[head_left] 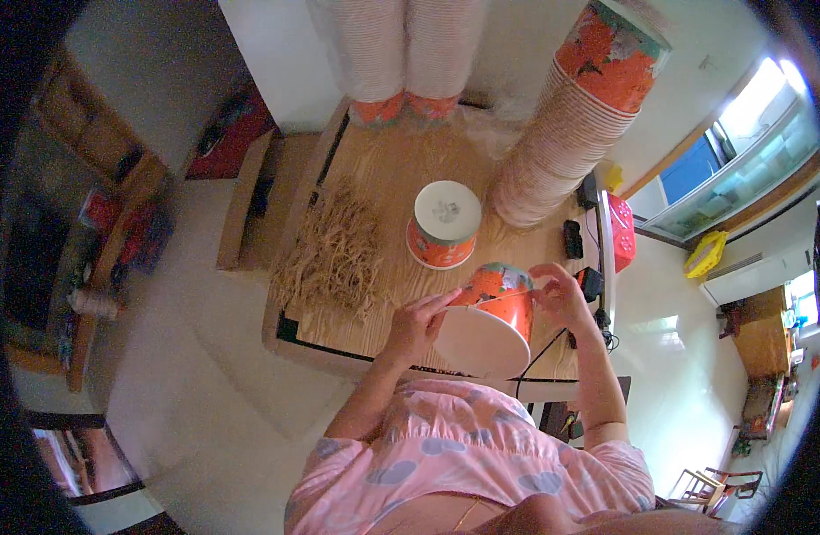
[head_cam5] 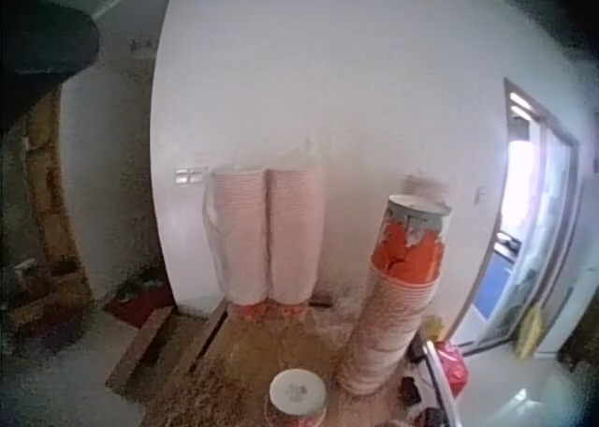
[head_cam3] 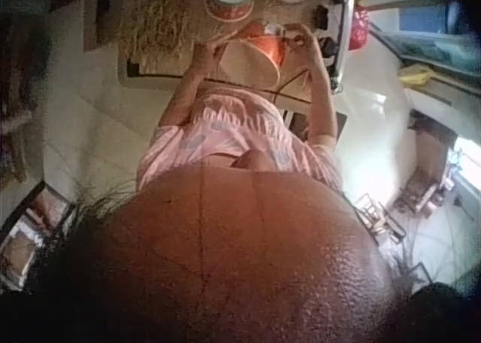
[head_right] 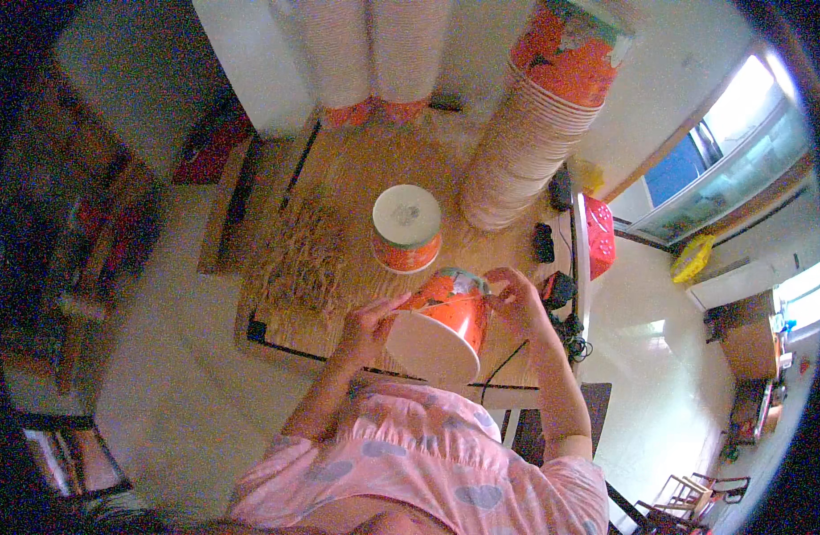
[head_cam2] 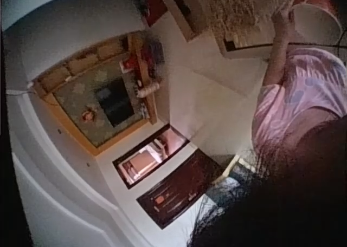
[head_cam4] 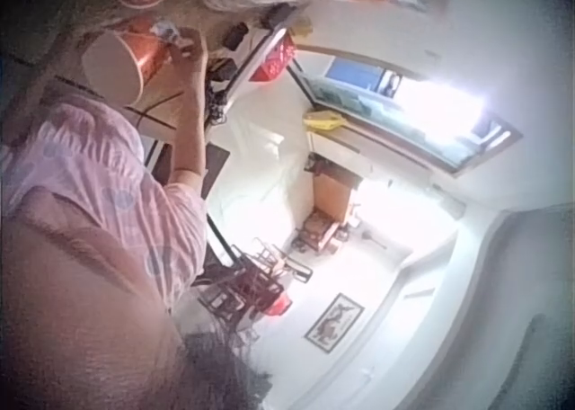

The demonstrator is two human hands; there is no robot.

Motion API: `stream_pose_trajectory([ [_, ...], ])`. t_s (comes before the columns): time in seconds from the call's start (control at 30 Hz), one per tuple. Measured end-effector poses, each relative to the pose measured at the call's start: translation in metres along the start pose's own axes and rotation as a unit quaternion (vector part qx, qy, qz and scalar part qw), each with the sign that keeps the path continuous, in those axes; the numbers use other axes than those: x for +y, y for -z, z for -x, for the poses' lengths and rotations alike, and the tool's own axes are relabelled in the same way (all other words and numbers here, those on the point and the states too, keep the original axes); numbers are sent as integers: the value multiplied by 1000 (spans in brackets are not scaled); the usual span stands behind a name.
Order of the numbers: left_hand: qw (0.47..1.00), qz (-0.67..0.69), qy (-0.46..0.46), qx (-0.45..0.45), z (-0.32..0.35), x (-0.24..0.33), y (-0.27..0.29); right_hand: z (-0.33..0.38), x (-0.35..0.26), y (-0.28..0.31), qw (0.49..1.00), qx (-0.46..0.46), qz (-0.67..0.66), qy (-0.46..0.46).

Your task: The person is putting shredded paper into a paper cup and preparing it with a string.

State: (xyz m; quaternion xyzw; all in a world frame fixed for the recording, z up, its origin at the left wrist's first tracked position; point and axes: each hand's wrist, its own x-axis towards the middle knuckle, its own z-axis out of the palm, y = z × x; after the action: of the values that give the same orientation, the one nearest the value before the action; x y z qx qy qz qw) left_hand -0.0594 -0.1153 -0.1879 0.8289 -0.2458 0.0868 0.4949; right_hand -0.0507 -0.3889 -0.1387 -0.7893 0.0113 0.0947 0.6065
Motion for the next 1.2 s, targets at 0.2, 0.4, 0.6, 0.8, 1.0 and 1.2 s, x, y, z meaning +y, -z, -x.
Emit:
stream_pose_trajectory([
  [0.2, 996, 51, -59, 37, -14, -2, -8, 6, -39, 33, 993, -53, 104, 24],
  [0.4, 984, 126, 94, 79, -6, -11, -2, 56, -188, 89, 779, 346, 369, 371],
  [0.6, 985, 113, 69, 115, -8, -16, 5, -15, -312, 167, 568, 433, 388, 583],
  [0.8, 977, 111, 93, 155, -3, -28, 9, -91, -315, 181, 612, 390, 497, 477],
  [1.0, 975, 76, 145, 148, 7, -34, 21, -112, -292, 164, 608, 364, 540, 454],
  [1.2, 978, 66, 142, 137, 5, -26, 22, -115, -281, 161, 669, 345, 523, 399],
])
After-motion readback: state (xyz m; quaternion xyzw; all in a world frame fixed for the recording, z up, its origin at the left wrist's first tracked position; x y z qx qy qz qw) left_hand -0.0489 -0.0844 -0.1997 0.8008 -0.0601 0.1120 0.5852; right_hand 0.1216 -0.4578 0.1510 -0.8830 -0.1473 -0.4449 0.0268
